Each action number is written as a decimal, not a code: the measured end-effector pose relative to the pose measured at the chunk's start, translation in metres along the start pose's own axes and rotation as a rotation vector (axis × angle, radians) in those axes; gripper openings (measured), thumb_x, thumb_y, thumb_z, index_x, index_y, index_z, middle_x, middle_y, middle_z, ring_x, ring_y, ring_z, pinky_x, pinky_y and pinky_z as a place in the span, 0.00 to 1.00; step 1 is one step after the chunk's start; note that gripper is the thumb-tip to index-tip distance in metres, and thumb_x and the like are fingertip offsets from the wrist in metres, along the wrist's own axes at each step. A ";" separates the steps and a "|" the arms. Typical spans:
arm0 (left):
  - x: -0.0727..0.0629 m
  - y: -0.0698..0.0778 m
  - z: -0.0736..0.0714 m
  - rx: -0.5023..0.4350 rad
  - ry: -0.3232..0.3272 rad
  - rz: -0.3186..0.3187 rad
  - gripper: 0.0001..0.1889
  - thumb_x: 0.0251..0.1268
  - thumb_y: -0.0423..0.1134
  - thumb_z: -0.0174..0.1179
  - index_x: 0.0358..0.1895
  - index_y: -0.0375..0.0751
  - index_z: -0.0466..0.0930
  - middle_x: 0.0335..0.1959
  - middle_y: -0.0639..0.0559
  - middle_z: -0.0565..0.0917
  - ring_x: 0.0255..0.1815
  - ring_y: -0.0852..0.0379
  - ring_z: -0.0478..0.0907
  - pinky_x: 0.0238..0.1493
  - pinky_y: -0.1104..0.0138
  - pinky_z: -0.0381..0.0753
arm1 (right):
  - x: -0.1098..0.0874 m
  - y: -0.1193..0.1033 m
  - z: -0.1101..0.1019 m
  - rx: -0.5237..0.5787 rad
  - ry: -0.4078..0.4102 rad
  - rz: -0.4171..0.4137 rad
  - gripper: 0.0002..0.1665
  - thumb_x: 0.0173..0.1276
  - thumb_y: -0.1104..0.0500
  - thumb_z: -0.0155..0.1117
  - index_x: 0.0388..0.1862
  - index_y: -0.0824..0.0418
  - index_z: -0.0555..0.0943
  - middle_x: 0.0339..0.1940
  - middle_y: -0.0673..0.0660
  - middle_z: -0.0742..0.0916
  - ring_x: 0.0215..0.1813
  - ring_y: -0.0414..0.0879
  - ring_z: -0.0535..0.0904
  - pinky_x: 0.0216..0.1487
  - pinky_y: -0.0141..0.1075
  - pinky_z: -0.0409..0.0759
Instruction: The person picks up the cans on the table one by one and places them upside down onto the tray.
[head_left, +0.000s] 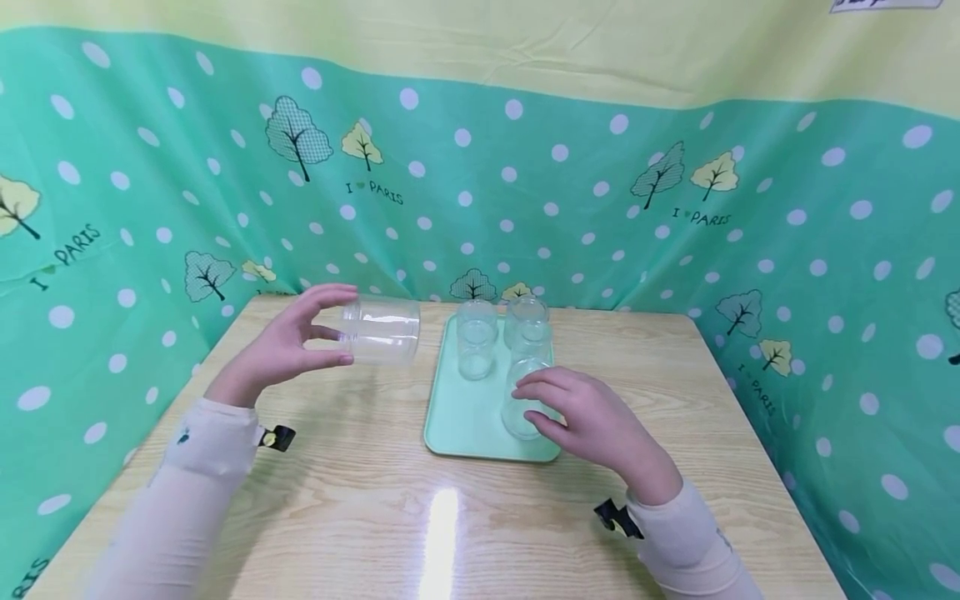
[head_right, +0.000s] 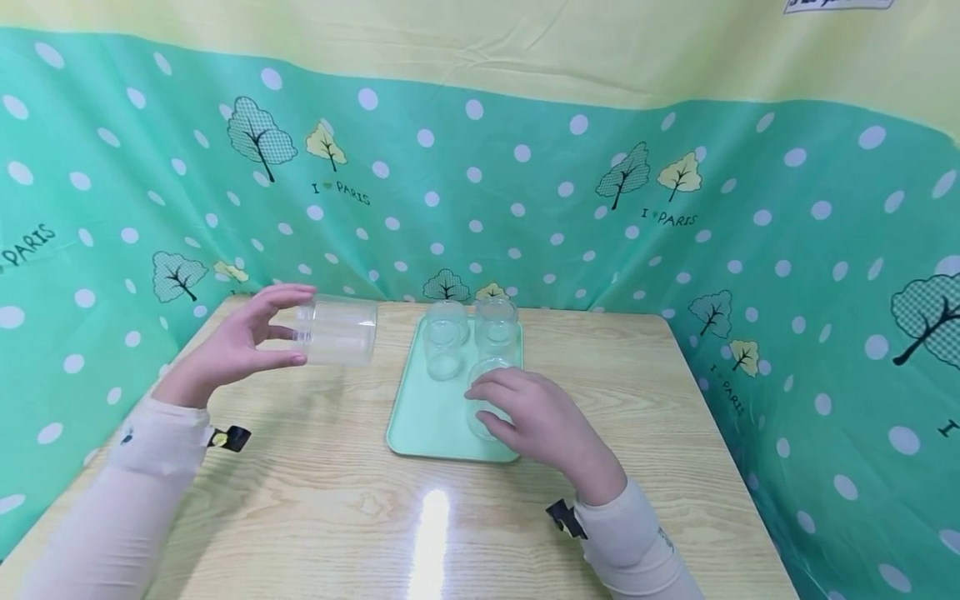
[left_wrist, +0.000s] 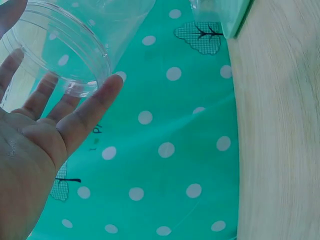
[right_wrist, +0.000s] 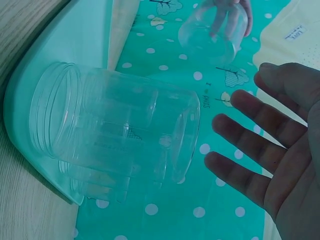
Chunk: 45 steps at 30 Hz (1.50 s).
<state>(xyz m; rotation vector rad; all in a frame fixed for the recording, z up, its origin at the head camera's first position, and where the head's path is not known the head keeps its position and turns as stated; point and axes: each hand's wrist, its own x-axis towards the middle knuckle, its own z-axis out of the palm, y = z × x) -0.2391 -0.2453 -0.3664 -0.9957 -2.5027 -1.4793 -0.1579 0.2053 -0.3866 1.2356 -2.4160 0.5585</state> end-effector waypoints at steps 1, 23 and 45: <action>-0.001 0.001 0.001 -0.011 0.007 0.007 0.44 0.50 0.24 0.77 0.74 0.44 0.68 0.76 0.54 0.64 0.72 0.61 0.67 0.54 0.68 0.85 | 0.000 0.000 0.000 0.002 -0.001 0.000 0.17 0.68 0.58 0.72 0.55 0.52 0.85 0.55 0.46 0.87 0.57 0.43 0.84 0.57 0.38 0.84; -0.011 0.019 0.031 -0.149 -0.006 0.151 0.46 0.45 0.14 0.74 0.72 0.32 0.65 0.77 0.38 0.62 0.76 0.52 0.64 0.57 0.65 0.84 | 0.000 0.000 -0.001 0.006 0.029 0.033 0.20 0.68 0.58 0.72 0.59 0.53 0.84 0.57 0.48 0.86 0.62 0.45 0.82 0.63 0.41 0.82; -0.015 0.012 0.068 -0.226 -0.014 0.241 0.46 0.43 0.15 0.75 0.70 0.30 0.64 0.75 0.31 0.61 0.76 0.48 0.64 0.57 0.61 0.85 | 0.001 0.000 0.003 0.090 0.114 0.058 0.31 0.65 0.54 0.77 0.66 0.55 0.79 0.64 0.52 0.83 0.66 0.45 0.79 0.66 0.40 0.80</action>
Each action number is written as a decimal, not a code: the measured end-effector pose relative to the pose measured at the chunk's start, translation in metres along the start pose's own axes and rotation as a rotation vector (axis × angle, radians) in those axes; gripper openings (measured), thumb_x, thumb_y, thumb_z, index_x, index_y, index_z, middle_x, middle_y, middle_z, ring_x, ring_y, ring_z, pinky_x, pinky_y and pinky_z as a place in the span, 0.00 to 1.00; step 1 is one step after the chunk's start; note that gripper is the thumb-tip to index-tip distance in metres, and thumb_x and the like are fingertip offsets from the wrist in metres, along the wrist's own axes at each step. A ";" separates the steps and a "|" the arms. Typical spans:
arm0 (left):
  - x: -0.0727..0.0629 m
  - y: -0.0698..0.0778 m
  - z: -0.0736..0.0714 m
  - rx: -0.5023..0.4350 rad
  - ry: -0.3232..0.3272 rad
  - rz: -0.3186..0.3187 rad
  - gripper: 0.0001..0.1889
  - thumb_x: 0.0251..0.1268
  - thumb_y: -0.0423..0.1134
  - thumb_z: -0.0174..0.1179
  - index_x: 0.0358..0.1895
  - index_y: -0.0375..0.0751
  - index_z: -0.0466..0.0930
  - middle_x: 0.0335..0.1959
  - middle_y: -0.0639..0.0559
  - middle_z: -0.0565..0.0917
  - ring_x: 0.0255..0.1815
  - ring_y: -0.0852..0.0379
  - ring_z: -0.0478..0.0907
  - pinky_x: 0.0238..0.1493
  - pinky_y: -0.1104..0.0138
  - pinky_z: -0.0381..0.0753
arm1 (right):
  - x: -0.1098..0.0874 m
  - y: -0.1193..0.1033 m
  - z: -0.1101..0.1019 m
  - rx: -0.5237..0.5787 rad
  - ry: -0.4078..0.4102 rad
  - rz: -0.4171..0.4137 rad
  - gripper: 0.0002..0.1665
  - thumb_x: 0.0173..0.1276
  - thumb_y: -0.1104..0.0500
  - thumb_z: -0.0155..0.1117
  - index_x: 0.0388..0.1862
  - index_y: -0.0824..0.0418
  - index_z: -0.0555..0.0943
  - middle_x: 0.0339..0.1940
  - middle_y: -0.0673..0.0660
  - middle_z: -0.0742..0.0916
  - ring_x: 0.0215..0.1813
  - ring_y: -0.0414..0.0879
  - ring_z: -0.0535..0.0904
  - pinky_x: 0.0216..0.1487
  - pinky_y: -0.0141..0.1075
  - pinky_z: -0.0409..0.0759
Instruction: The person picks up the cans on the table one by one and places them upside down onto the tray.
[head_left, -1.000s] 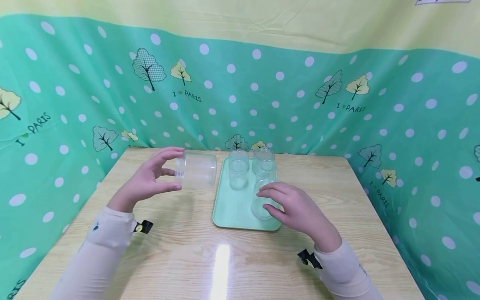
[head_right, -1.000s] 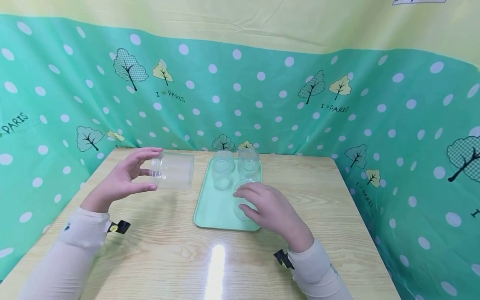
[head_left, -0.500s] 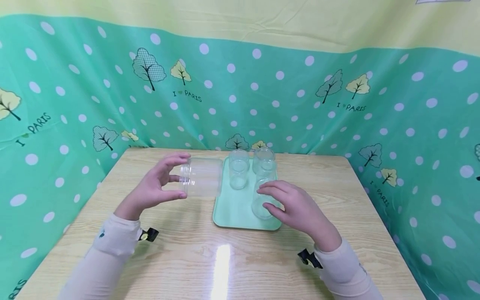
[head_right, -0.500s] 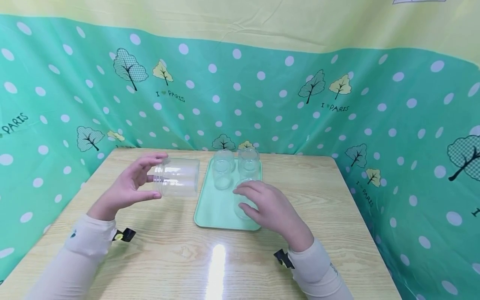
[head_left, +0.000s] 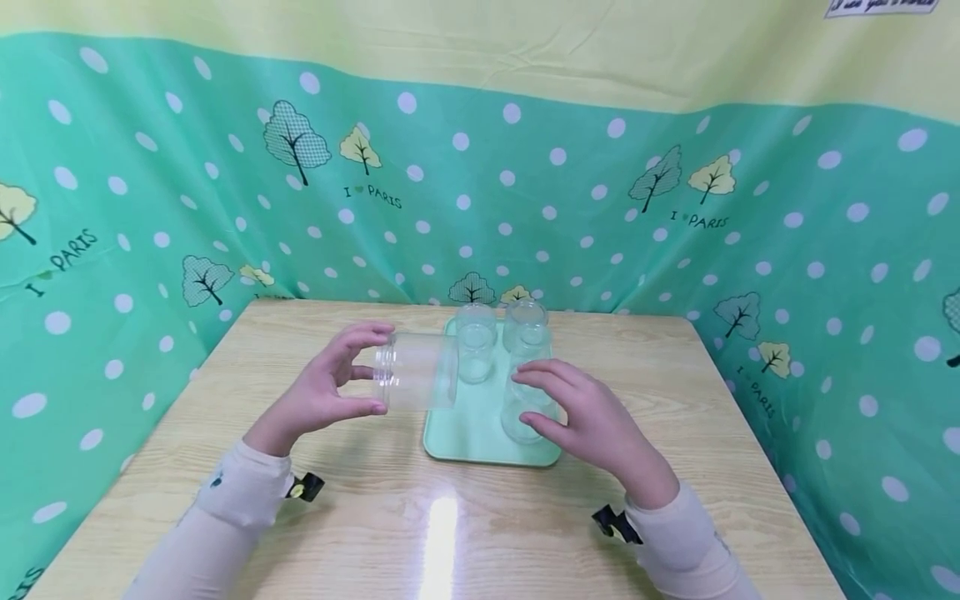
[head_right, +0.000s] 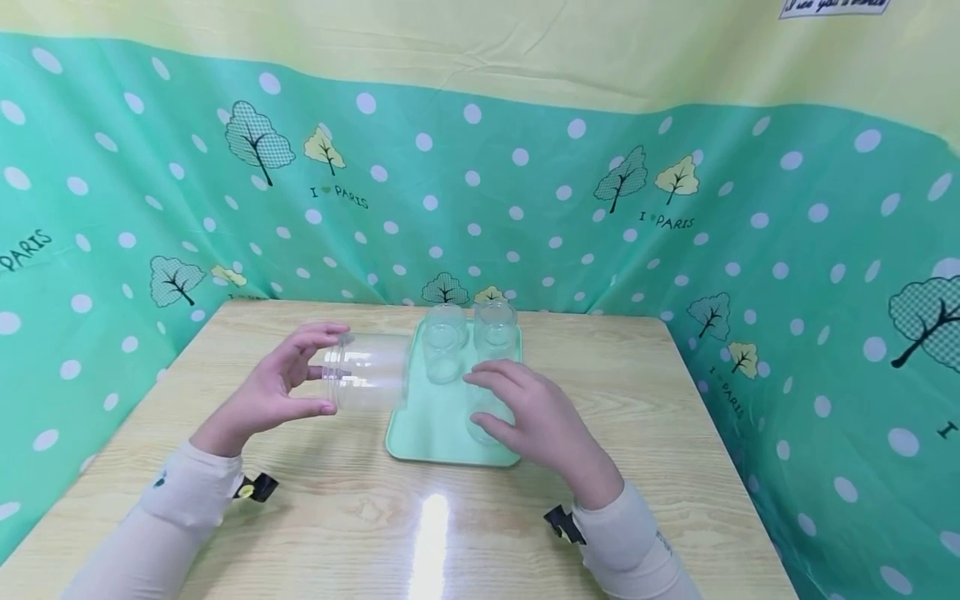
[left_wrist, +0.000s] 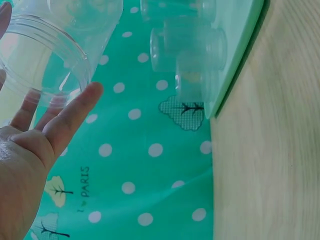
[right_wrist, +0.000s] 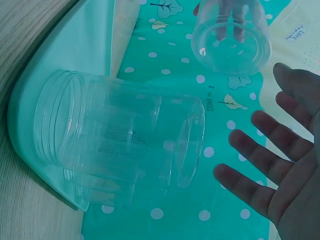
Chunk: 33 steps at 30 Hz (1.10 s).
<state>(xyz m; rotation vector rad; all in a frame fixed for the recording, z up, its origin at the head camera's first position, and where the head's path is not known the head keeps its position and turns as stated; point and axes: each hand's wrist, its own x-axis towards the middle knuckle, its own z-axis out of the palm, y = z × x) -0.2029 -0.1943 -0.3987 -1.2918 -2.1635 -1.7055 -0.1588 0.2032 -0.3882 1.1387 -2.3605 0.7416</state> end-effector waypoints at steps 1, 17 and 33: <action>0.000 0.000 0.001 -0.001 -0.002 0.001 0.46 0.43 0.15 0.75 0.70 0.30 0.64 0.75 0.31 0.61 0.76 0.48 0.64 0.57 0.61 0.85 | 0.000 0.000 0.000 0.006 0.002 0.003 0.31 0.65 0.54 0.77 0.67 0.55 0.79 0.64 0.51 0.82 0.66 0.46 0.79 0.66 0.40 0.80; 0.005 0.006 0.026 -0.102 0.015 0.077 0.47 0.41 0.12 0.74 0.69 0.27 0.62 0.75 0.26 0.58 0.78 0.41 0.61 0.60 0.57 0.84 | 0.000 -0.002 0.001 0.053 0.007 0.021 0.39 0.63 0.53 0.78 0.72 0.55 0.74 0.69 0.52 0.78 0.69 0.48 0.77 0.67 0.43 0.79; 0.003 0.008 0.042 -0.207 -0.008 0.145 0.47 0.42 0.11 0.73 0.69 0.24 0.60 0.74 0.21 0.55 0.77 0.33 0.58 0.61 0.47 0.82 | 0.001 -0.012 0.010 0.181 -0.016 0.070 0.47 0.63 0.53 0.79 0.78 0.51 0.67 0.77 0.53 0.71 0.77 0.50 0.67 0.71 0.48 0.75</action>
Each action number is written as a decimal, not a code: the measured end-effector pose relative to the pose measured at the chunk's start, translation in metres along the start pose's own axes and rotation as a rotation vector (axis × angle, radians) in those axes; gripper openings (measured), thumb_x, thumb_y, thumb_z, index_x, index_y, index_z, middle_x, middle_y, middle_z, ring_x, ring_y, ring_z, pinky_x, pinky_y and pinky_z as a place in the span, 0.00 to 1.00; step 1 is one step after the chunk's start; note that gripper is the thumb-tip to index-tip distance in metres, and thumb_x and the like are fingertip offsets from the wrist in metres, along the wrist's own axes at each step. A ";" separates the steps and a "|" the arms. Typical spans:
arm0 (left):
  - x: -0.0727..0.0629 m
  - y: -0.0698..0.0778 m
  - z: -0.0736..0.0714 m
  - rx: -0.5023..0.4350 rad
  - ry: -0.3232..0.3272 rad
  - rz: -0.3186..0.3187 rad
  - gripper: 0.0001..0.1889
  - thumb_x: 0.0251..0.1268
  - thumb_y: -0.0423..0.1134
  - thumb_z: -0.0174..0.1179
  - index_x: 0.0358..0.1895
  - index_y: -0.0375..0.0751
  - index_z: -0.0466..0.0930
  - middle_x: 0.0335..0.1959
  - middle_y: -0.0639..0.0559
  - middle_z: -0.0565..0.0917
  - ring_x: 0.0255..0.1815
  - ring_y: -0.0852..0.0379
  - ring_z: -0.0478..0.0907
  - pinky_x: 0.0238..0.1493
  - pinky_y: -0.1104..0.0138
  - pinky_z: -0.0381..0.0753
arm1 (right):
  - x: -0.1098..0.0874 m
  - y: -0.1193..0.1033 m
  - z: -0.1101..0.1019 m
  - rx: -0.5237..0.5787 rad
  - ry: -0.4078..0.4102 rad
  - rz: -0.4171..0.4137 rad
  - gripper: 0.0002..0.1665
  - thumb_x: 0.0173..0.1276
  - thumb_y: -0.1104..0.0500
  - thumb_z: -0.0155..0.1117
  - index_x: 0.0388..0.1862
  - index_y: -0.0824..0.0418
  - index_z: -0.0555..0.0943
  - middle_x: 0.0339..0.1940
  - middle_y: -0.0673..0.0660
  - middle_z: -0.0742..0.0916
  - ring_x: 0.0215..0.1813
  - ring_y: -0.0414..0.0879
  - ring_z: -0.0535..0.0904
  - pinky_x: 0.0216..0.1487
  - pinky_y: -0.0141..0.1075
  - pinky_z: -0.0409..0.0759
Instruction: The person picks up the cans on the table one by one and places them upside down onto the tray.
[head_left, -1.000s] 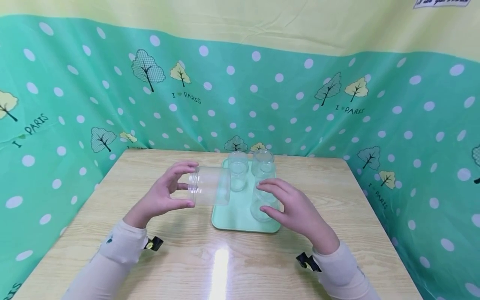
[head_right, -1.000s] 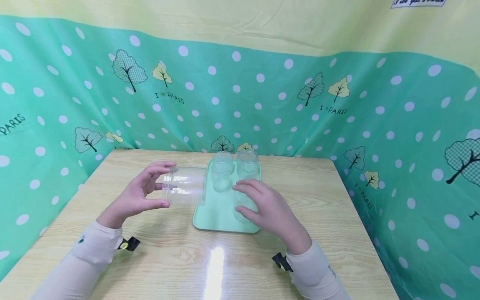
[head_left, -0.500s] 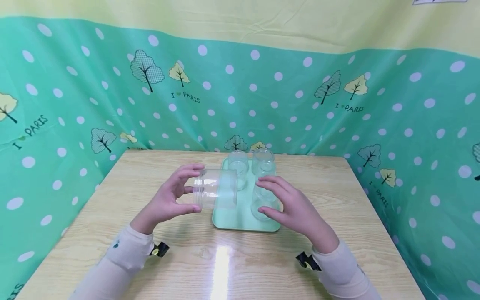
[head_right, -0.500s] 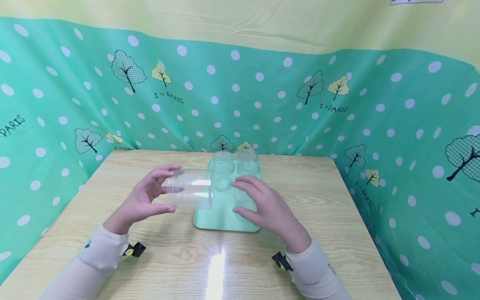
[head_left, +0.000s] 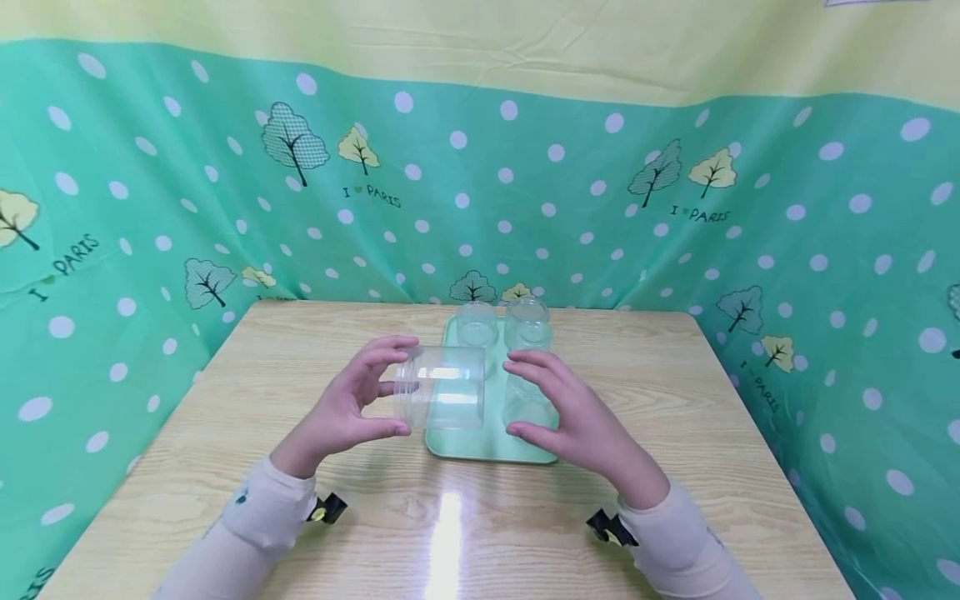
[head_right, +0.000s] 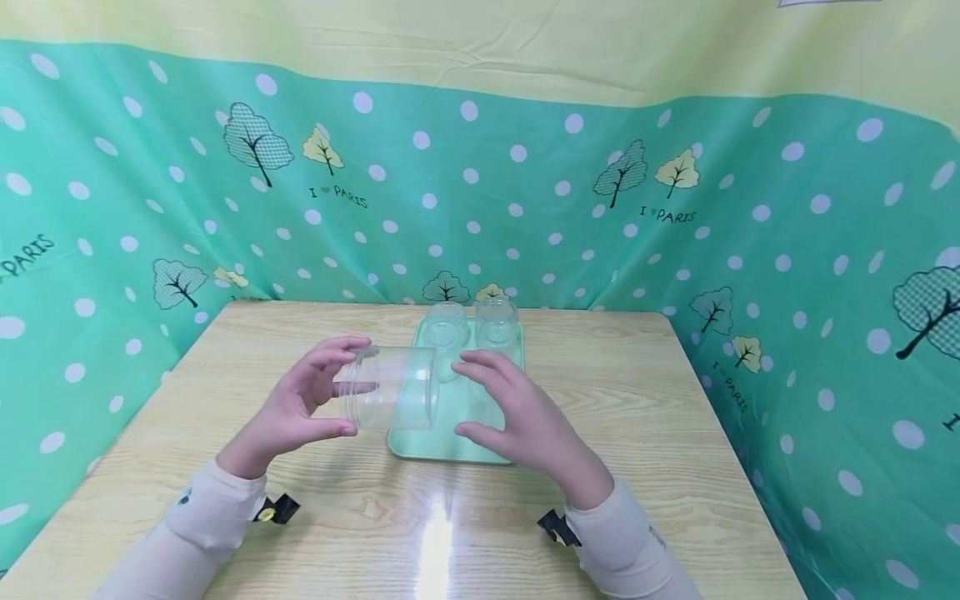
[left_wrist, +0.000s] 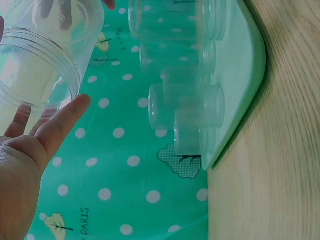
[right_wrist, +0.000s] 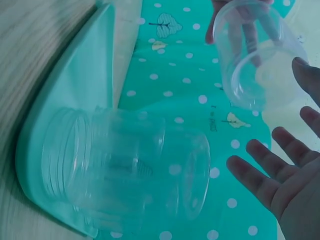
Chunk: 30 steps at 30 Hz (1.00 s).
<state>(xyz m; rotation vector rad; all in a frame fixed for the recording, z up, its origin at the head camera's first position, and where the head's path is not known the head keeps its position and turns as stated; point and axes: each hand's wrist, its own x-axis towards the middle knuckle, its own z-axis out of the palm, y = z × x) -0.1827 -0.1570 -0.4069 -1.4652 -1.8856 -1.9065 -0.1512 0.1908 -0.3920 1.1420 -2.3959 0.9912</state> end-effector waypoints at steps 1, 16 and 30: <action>0.000 -0.001 0.001 -0.006 -0.001 0.007 0.47 0.41 0.11 0.73 0.69 0.23 0.60 0.74 0.21 0.55 0.77 0.33 0.58 0.61 0.46 0.82 | 0.000 -0.001 0.001 0.011 -0.005 0.003 0.47 0.63 0.53 0.78 0.78 0.52 0.67 0.77 0.52 0.70 0.78 0.50 0.66 0.72 0.48 0.75; 0.003 -0.008 0.013 -0.071 -0.007 0.022 0.46 0.43 0.10 0.71 0.69 0.24 0.60 0.73 0.20 0.54 0.77 0.32 0.58 0.58 0.41 0.81 | 0.000 -0.005 0.005 0.151 -0.022 0.031 0.55 0.61 0.53 0.81 0.82 0.50 0.60 0.83 0.55 0.61 0.82 0.52 0.57 0.74 0.54 0.70; 0.004 -0.011 0.023 -0.119 -0.011 0.027 0.45 0.44 0.11 0.71 0.70 0.26 0.61 0.74 0.22 0.55 0.78 0.35 0.59 0.56 0.38 0.81 | 0.001 -0.008 0.010 0.231 -0.025 0.015 0.56 0.58 0.55 0.82 0.80 0.54 0.62 0.83 0.55 0.60 0.82 0.53 0.58 0.75 0.52 0.70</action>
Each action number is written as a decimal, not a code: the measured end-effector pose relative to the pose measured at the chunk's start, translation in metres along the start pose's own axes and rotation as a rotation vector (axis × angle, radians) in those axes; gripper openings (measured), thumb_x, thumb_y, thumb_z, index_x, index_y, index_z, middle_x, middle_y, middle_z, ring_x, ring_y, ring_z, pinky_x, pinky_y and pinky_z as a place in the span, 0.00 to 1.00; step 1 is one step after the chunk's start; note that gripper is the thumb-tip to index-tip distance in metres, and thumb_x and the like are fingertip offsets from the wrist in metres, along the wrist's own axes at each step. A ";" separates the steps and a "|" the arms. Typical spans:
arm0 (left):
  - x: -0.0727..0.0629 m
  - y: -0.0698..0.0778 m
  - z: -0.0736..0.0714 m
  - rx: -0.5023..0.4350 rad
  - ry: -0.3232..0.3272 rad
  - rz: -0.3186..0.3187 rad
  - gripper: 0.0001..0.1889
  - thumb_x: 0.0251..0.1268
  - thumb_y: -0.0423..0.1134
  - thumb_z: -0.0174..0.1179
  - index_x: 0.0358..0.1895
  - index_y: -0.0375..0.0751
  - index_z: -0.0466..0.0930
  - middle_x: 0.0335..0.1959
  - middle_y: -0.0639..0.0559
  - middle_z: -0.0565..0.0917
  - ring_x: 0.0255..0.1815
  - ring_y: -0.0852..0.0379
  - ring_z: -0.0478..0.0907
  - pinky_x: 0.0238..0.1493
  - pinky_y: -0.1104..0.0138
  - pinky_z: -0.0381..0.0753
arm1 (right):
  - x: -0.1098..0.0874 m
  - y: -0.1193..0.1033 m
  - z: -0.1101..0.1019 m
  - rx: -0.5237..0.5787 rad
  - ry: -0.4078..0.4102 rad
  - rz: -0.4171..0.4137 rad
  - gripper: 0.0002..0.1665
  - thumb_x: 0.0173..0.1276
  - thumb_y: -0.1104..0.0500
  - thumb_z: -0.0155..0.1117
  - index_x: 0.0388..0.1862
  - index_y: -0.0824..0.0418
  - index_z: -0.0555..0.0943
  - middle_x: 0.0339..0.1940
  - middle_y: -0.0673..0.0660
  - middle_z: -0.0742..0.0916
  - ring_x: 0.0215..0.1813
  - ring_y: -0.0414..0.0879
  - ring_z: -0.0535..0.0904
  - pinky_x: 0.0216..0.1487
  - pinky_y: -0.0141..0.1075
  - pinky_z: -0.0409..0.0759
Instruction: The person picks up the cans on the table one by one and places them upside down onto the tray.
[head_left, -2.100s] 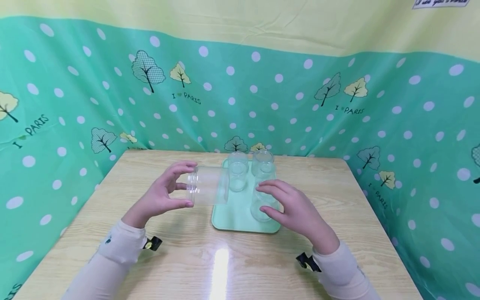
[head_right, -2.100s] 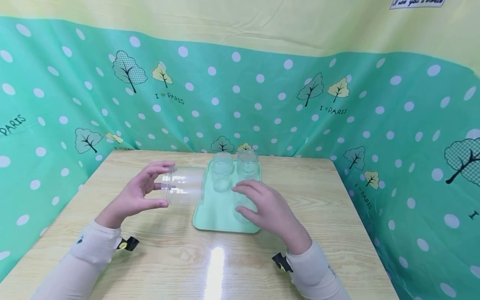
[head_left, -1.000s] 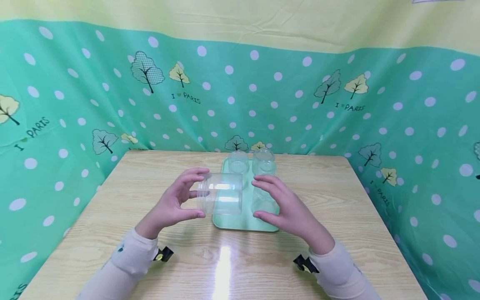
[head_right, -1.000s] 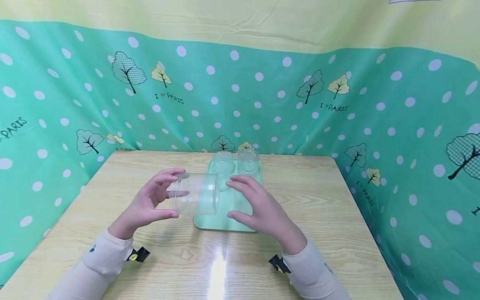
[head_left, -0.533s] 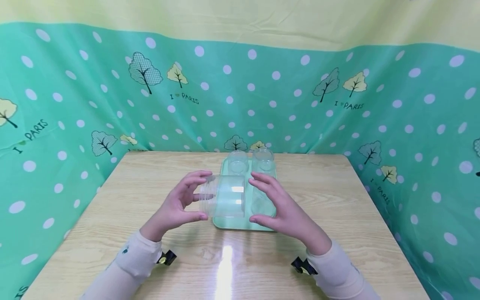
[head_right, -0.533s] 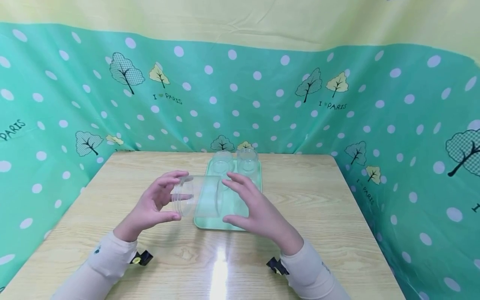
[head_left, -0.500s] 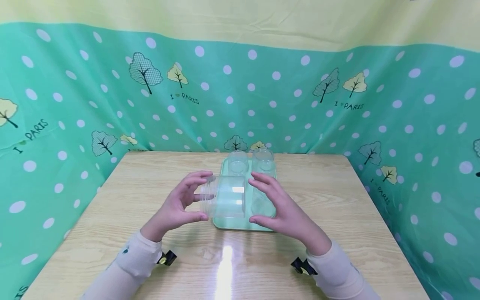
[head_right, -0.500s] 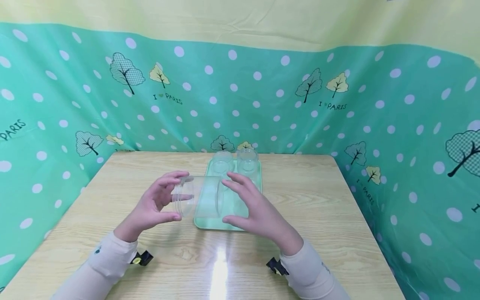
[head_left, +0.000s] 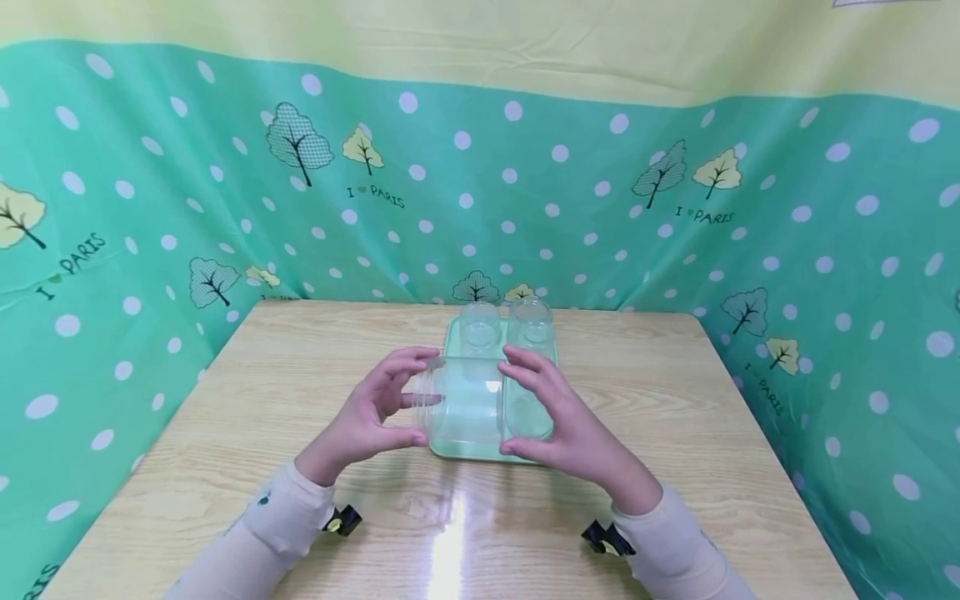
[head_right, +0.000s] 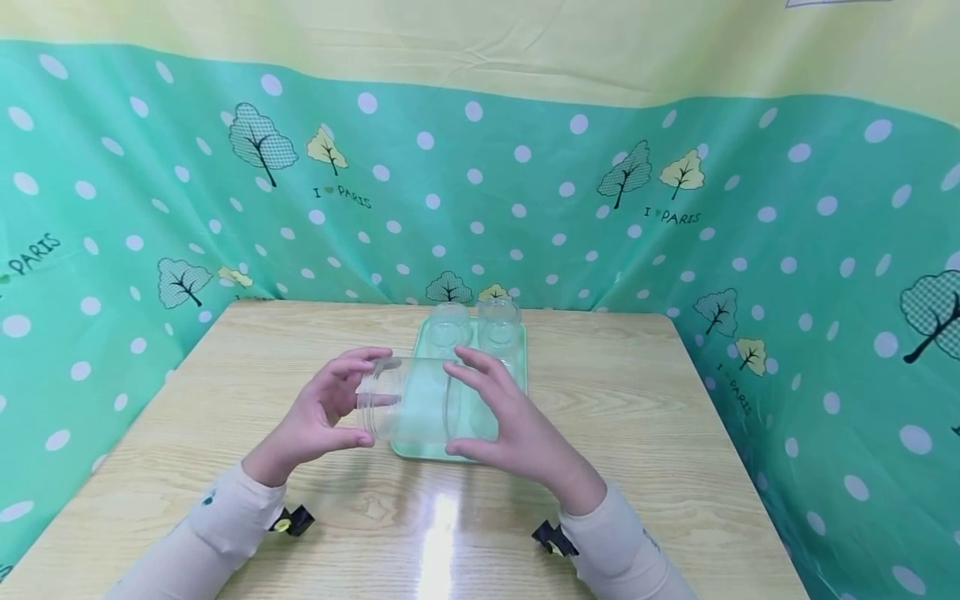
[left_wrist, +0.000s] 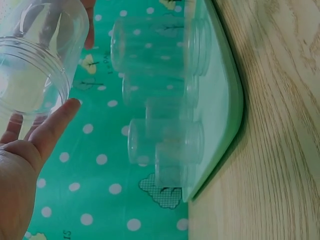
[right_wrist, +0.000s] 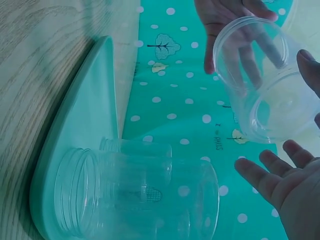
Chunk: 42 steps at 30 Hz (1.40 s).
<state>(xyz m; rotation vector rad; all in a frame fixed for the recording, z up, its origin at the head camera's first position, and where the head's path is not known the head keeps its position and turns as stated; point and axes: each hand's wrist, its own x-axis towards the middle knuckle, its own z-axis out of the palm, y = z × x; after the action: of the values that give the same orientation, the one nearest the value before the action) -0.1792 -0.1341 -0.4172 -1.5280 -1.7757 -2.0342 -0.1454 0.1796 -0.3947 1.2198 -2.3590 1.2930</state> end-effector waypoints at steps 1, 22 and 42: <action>0.000 0.000 0.000 -0.003 -0.001 0.003 0.45 0.45 0.11 0.71 0.70 0.26 0.61 0.74 0.22 0.55 0.78 0.34 0.59 0.56 0.37 0.81 | 0.000 0.000 0.000 0.018 0.002 -0.004 0.56 0.58 0.56 0.82 0.80 0.54 0.62 0.83 0.55 0.60 0.81 0.53 0.59 0.75 0.51 0.70; 0.002 0.004 0.010 -0.070 0.013 0.023 0.44 0.48 0.14 0.72 0.72 0.30 0.61 0.75 0.21 0.53 0.77 0.28 0.57 0.58 0.37 0.79 | 0.001 -0.004 0.006 0.199 0.040 -0.103 0.57 0.50 0.67 0.84 0.77 0.58 0.64 0.81 0.65 0.59 0.77 0.55 0.66 0.70 0.49 0.76; 0.000 0.001 0.007 -0.030 -0.011 0.015 0.46 0.50 0.16 0.72 0.73 0.30 0.59 0.76 0.21 0.52 0.79 0.34 0.58 0.57 0.37 0.80 | 0.001 -0.004 0.007 0.158 0.077 -0.105 0.53 0.51 0.65 0.85 0.75 0.59 0.68 0.78 0.65 0.63 0.75 0.55 0.70 0.68 0.50 0.78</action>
<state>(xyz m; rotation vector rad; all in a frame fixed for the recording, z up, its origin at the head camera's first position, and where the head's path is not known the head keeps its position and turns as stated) -0.1742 -0.1287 -0.4176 -1.5587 -1.7395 -2.0591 -0.1418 0.1726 -0.3959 1.2942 -2.1442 1.4863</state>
